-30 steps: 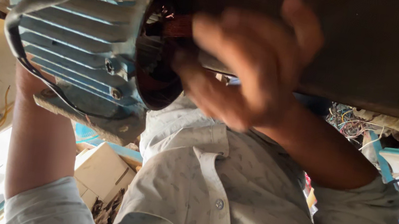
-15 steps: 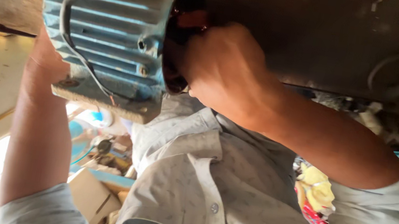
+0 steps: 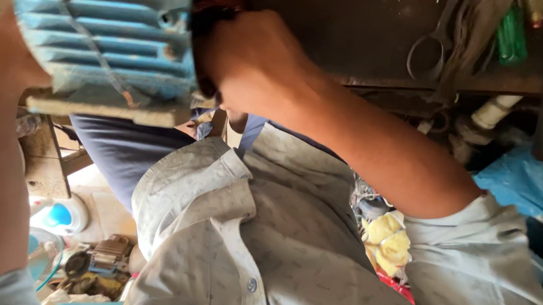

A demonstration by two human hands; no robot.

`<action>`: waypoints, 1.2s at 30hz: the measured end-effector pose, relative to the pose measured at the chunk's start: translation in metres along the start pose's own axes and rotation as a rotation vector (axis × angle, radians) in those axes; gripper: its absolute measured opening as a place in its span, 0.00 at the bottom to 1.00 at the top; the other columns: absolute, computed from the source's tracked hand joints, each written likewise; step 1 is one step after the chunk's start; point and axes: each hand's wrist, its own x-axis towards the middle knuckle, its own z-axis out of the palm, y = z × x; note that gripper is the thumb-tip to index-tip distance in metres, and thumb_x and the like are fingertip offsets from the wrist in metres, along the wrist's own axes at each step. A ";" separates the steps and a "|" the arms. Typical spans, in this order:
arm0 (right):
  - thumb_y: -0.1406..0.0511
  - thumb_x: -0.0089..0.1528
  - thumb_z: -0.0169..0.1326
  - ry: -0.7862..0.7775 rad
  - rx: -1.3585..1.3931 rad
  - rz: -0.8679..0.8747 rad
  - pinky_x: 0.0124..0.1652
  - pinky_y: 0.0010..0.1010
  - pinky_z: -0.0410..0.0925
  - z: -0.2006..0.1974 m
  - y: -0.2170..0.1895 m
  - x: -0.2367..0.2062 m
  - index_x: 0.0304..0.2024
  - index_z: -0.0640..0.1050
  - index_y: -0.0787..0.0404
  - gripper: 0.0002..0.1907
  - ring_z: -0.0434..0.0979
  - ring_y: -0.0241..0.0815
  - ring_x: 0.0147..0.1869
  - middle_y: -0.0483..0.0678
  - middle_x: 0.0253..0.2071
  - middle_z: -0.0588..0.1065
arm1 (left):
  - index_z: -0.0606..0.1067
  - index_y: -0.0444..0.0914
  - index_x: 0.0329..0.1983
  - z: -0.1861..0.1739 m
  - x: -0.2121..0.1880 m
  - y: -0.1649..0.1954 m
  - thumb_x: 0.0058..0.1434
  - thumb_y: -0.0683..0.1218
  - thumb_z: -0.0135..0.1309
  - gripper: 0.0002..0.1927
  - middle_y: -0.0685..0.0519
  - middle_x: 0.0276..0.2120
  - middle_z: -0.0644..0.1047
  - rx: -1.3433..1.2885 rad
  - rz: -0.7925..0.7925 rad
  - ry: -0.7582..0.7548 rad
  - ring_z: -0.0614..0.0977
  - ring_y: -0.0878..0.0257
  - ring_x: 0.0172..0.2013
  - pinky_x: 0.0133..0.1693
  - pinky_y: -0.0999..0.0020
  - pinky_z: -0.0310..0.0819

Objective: The person sits on the floor and works on a blue electric motor, inserting and adjusting copper wire coils into the stator slots. They use a small white tool to push the wires into place and repeatedly reposition the motor to access different slots.

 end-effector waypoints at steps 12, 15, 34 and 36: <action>0.47 0.53 0.69 0.362 -0.034 0.257 0.27 0.44 0.71 0.010 -0.009 -0.046 0.57 0.78 0.48 0.33 0.78 0.53 0.22 0.53 0.20 0.77 | 0.79 0.37 0.57 0.011 0.034 0.012 0.52 0.45 0.65 0.27 0.45 0.49 0.82 0.756 -0.110 0.024 0.80 0.54 0.48 0.50 0.59 0.73; 0.47 0.51 0.69 0.387 -0.080 0.262 0.25 0.44 0.70 0.010 -0.014 -0.047 0.57 0.78 0.50 0.34 0.78 0.53 0.21 0.52 0.21 0.78 | 0.75 0.32 0.57 0.021 0.032 0.011 0.63 0.43 0.60 0.20 0.43 0.51 0.79 0.572 0.394 0.140 0.80 0.56 0.52 0.54 0.61 0.75; 0.53 0.58 0.66 0.225 0.472 0.251 0.35 0.35 0.75 -0.071 0.007 -0.116 0.48 0.84 0.50 0.18 0.83 0.41 0.35 0.45 0.36 0.81 | 0.74 0.29 0.60 0.039 -0.021 0.066 0.58 0.39 0.59 0.25 0.49 0.41 0.80 0.381 0.216 0.358 0.81 0.65 0.39 0.41 0.72 0.75; 0.62 0.66 0.65 0.459 0.110 0.373 0.47 0.39 0.72 -0.086 0.033 -0.137 0.48 0.84 0.56 0.09 0.81 0.47 0.47 0.47 0.41 0.80 | 0.73 0.29 0.63 0.047 -0.047 0.079 0.66 0.40 0.59 0.23 0.47 0.45 0.79 0.259 0.318 0.542 0.81 0.64 0.42 0.44 0.72 0.76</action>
